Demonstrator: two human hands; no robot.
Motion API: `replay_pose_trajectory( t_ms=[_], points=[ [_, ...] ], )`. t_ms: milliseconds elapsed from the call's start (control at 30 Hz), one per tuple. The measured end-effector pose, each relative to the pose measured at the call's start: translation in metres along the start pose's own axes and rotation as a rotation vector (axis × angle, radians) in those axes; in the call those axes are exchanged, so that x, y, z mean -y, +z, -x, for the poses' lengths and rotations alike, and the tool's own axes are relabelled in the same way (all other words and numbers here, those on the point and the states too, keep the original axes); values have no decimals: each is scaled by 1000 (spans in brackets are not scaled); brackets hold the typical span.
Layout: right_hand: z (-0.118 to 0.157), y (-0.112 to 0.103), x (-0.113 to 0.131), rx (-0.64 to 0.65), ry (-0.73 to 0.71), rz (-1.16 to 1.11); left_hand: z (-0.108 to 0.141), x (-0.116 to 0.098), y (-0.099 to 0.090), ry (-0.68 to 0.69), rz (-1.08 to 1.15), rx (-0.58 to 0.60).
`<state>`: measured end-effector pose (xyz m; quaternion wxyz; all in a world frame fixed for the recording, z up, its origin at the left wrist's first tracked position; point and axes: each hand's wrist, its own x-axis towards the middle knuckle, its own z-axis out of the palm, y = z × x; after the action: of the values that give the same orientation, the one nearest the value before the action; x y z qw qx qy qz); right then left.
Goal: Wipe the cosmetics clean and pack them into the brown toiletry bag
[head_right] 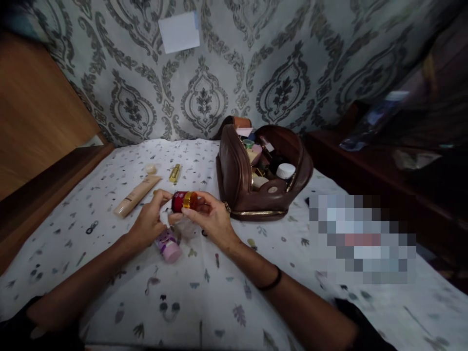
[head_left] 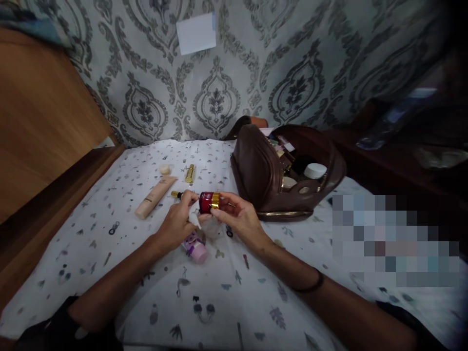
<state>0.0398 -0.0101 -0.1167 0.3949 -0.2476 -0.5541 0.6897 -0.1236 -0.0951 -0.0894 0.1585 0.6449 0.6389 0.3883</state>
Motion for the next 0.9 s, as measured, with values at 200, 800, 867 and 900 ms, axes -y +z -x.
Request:
replay_pose_trajectory(
  t_ms=[200, 800, 867, 900],
  points=[
    [2, 1, 4, 51, 53, 69, 2, 2, 2, 112, -49, -184],
    [-1, -2, -6, 71, 196, -194, 0, 5, -1, 781, -352, -172],
    [0, -2, -5, 106, 238, -279, -2, 3, -1, 838, -389, -193],
    [0, -2, -5, 120, 252, -315, -2, 3, -1, 865, -407, -202]
  ],
)
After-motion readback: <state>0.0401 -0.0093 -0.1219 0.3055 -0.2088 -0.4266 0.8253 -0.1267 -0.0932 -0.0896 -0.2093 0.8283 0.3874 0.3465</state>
